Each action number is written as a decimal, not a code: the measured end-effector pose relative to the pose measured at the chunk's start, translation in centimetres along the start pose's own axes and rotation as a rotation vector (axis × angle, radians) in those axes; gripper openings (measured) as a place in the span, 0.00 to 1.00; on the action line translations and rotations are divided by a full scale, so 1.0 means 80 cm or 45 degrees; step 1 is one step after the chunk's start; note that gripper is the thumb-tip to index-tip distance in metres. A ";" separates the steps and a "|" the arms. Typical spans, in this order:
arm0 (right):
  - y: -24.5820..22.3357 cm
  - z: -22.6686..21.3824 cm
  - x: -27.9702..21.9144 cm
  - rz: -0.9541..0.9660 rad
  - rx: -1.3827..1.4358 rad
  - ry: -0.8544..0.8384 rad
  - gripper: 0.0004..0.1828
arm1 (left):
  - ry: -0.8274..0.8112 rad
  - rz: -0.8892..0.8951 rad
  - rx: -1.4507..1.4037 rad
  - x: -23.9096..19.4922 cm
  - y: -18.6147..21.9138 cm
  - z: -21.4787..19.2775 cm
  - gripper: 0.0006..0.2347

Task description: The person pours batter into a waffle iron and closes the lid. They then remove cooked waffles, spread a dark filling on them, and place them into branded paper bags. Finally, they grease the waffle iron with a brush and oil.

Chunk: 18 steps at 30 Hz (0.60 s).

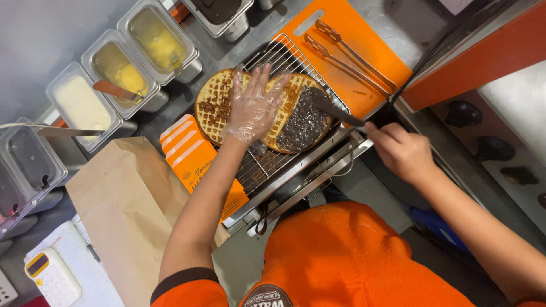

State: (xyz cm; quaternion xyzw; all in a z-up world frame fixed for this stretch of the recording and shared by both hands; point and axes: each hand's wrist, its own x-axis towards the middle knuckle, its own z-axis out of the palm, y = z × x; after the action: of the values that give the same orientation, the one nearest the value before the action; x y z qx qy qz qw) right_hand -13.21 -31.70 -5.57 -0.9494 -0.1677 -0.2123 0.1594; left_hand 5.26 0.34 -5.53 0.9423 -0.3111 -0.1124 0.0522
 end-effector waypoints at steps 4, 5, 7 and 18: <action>0.016 0.022 0.028 -0.056 -0.051 -0.207 0.25 | 0.076 0.021 -0.008 -0.003 0.001 0.004 0.22; 0.020 0.031 0.039 -0.052 -0.081 -0.167 0.23 | 0.090 0.025 -0.007 -0.002 0.001 0.005 0.22; 0.018 0.039 0.049 -0.017 -0.087 -0.124 0.20 | 0.077 -0.010 0.039 0.000 0.001 0.006 0.22; -0.013 -0.039 0.036 0.262 0.089 -0.288 0.14 | -0.068 -0.106 0.030 0.004 0.006 -0.006 0.23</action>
State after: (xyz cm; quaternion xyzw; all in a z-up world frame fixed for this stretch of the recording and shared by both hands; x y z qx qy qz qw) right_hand -12.26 -31.19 -1.35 -0.9733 -0.0935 -0.0807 0.1933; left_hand 5.35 -0.24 -5.04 0.9516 -0.2742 -0.1360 0.0282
